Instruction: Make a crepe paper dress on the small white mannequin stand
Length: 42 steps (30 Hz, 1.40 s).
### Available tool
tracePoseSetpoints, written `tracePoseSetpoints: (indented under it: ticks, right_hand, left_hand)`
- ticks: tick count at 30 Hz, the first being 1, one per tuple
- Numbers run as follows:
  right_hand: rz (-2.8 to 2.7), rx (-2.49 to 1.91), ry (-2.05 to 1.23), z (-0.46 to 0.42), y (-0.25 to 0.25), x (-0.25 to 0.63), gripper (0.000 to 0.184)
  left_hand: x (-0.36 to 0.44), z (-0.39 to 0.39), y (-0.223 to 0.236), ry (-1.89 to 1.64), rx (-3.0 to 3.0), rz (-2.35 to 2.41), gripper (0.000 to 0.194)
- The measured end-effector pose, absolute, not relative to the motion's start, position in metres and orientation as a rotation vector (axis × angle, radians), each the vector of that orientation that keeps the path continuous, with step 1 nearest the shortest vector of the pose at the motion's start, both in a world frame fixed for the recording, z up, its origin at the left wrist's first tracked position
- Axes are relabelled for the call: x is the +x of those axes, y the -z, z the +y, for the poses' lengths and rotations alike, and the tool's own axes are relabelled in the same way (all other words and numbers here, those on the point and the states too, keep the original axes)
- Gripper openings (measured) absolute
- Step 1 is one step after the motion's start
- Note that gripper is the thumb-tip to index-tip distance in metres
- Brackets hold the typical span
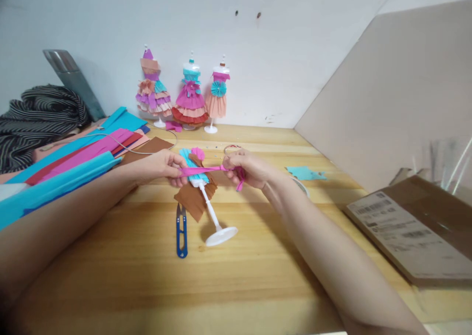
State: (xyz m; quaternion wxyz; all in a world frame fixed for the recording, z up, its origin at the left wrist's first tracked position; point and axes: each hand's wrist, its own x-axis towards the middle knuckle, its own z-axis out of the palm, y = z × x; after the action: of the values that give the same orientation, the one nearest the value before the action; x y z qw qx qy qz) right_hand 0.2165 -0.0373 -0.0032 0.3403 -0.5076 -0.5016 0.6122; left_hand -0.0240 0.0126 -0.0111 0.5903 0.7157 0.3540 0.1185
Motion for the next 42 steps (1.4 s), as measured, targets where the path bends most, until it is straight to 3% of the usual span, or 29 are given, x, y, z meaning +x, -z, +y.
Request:
tracePoseSetpoints:
  ticks: [23, 42]
  right_hand:
    - [-1.323, -1.308, -1.584, -0.037, 0.004, 0.219, 0.007]
    - [-1.319, -1.329, -1.558, -0.036, 0.001, 0.223, 0.007]
  left_hand:
    - [-0.033, 0.018, 0.013, -0.314, 1.582, 0.697, 0.015]
    - [-0.035, 0.021, 0.016, -0.383, 1.483, 0.852, 0.014]
